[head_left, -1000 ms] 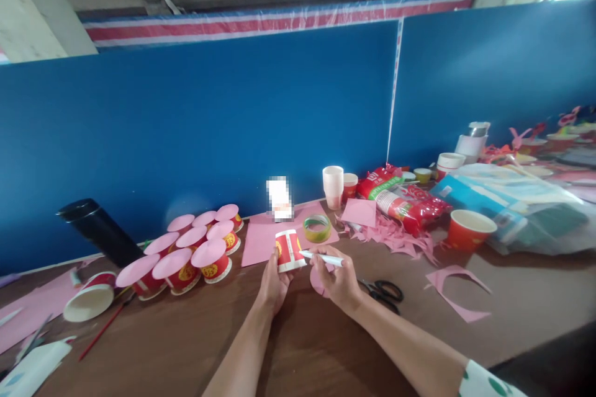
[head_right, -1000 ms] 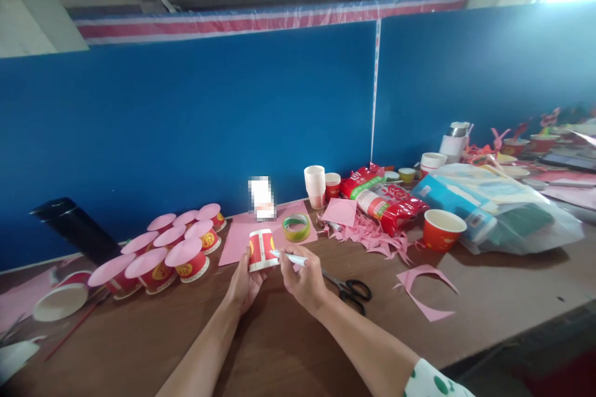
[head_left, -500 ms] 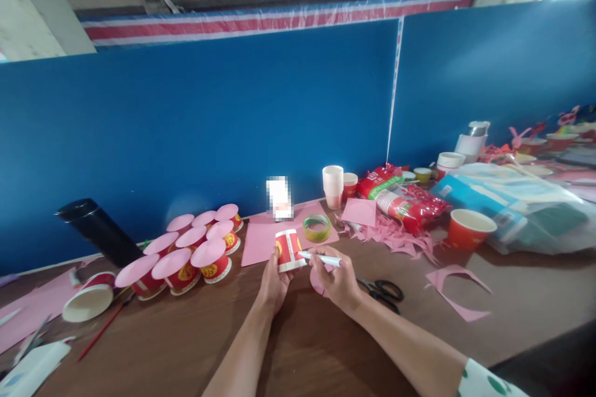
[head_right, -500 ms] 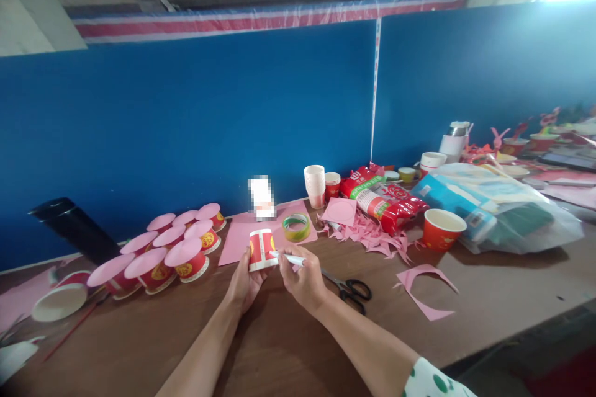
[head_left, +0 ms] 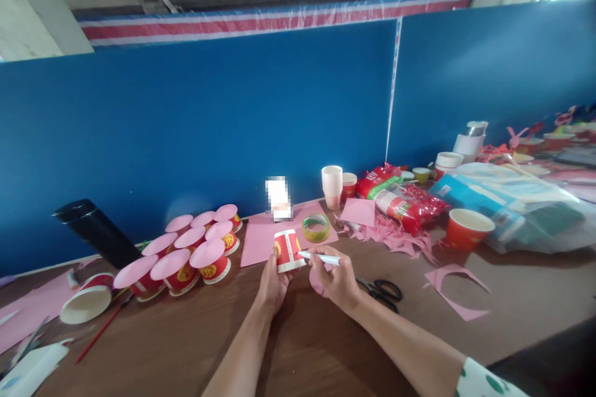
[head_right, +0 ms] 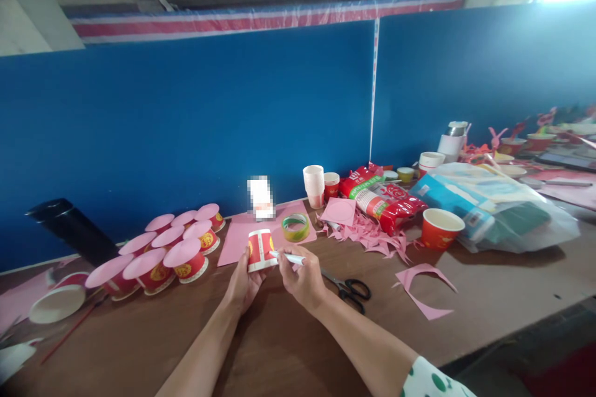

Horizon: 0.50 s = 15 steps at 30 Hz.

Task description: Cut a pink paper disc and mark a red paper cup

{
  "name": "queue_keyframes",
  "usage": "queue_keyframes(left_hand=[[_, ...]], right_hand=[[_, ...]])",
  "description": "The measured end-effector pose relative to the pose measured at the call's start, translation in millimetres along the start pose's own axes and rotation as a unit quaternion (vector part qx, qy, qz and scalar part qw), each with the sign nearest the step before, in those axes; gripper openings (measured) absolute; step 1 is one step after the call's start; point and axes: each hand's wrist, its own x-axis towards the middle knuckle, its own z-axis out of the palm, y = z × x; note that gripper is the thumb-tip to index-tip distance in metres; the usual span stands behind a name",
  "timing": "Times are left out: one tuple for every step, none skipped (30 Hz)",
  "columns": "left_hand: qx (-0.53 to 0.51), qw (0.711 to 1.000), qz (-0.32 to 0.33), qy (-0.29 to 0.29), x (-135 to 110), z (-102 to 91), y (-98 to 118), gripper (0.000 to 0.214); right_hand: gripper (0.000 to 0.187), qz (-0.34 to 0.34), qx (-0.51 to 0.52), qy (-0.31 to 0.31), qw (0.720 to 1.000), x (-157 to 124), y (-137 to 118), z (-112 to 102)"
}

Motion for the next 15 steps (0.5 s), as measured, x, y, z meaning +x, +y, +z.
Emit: queue_keyframes(left_hand=[[0.0, 1.0, 0.0, 0.0, -0.1, 0.1, 0.0, 0.035], [0.0, 1.0, 0.0, 0.002, -0.1, 0.3, 0.0, 0.035], [0.0, 1.0, -0.001, 0.006, -0.1, 0.5, 0.0, 0.036], [0.001, 1.0, -0.002, 0.011, 0.0, 0.7, -0.1, 0.036], [0.002, 1.0, -0.002, 0.016, 0.1, 0.8, -0.3, 0.036], [0.002, 1.0, -0.001, 0.018, 0.3, 0.8, -0.5, 0.036], [0.002, 1.0, -0.001, 0.018, 0.5, 0.7, -0.7, 0.036], [0.001, 1.0, 0.0, 0.016, 0.7, 0.6, -0.9, 0.035], [-0.001, 1.0, -0.001, 0.014, 0.8, 0.4, -1.0, 0.035], [-0.002, 1.0, -0.001, 0.012, 0.9, 0.2, -1.1, 0.034], [-0.003, 1.0, -0.002, 0.011, 1.0, 0.0, -1.1, 0.034], [-0.004, 1.0, -0.003, 0.012, 1.0, -0.3, -1.1, 0.033], [-0.005, 1.0, -0.003, 0.013, 1.0, -0.5, -1.0, 0.032], [-0.005, 1.0, -0.003, 0.012, 0.9, -0.7, -0.9, 0.031], [-0.006, 1.0, -0.003, 0.011, 0.9, -0.9, -0.9, 0.031]], right_hand=[[0.014, 0.001, 0.002, -0.001, 1.0, 0.1, -0.4, -0.3], [0.014, 0.002, 0.004, -0.003, 1.0, 0.3, -0.9, -0.7], [0.014, 0.003, 0.006, -0.004, 1.0, 0.3, -1.4, -1.0], [0.014, 0.004, 0.008, -0.005, 1.0, 0.4, -1.9, -1.3], [0.014, 0.005, 0.01, -0.006, 1.0, 0.4, -2.3, -1.4], [0.015, 0.006, 0.013, -0.007, 1.0, 0.3, -2.4, -1.3], [0.014, 0.007, 0.016, -0.008, 1.0, 0.2, -2.1, -1.0], [0.014, 0.009, 0.019, -0.008, 1.0, 0.1, -1.6, -0.5], [0.014, 0.011, 0.022, -0.007, 1.0, -0.1, -0.9, 0.2], [0.014, 0.014, 0.026, -0.007, 1.0, -0.2, -0.1, 0.9], [0.015, 0.016, 0.03, -0.005, 0.999, -0.3, 0.6, 1.5], [0.015, 0.018, 0.035, -0.001, 0.999, -0.4, 1.0, 2.0], [0.016, 0.021, 0.039, 0.003, 0.999, -0.4, 1.1, 2.2], [0.017, 0.023, 0.041, 0.006, 0.999, -0.4, 0.8, 2.2], [0.017, 0.025, 0.043, 0.007, 0.999, -0.4, 0.1, 1.9]])
